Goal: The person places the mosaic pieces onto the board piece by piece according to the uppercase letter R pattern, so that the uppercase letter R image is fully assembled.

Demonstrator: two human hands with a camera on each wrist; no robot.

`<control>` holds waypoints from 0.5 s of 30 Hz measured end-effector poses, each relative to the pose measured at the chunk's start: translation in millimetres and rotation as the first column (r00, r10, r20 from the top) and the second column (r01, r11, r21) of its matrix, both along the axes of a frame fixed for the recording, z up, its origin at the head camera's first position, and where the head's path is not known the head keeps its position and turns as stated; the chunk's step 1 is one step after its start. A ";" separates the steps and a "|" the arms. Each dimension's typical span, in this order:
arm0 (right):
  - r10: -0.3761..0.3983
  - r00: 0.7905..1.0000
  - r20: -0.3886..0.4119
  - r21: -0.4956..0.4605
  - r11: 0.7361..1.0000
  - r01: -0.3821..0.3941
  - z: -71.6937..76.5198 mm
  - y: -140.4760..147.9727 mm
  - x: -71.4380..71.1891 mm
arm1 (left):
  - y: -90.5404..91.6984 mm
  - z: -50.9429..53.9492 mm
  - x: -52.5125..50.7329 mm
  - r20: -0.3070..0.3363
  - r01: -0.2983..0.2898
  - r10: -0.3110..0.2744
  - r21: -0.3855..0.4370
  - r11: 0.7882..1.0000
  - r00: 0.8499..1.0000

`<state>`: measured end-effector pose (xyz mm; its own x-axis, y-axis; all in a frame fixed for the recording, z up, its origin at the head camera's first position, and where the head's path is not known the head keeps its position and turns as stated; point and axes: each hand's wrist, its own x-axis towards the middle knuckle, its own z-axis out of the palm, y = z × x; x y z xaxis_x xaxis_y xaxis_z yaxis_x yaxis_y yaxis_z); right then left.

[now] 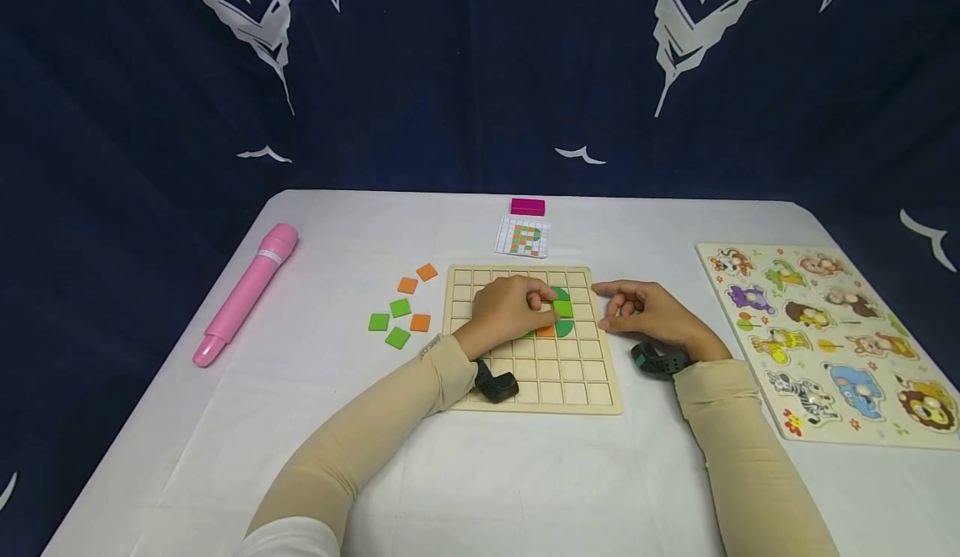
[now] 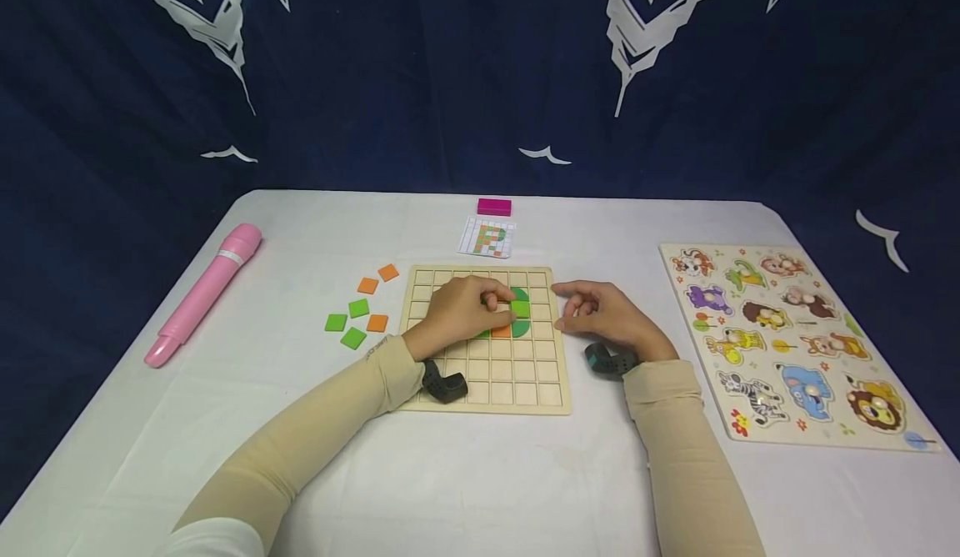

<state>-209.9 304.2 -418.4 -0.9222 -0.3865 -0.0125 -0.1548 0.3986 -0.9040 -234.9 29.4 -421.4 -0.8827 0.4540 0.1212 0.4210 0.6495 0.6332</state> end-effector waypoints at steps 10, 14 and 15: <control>-0.005 1.000 0.010 0.009 1.000 0.005 -0.1 1.3 -0.8 | 0.6 1.2 0.7 0.000 -0.007 0.007 0.015 1.000 1.000; -0.005 1.000 0.012 0.012 1.000 0.005 -0.7 1.1 -1.4 | -0.1 1.7 0.9 0.010 -0.006 0.005 0.057 0.998 1.000; -0.005 1.000 0.012 0.013 1.000 0.004 -0.9 1.1 -1.6 | -0.3 1.8 0.9 0.014 -0.008 0.007 0.063 0.998 1.000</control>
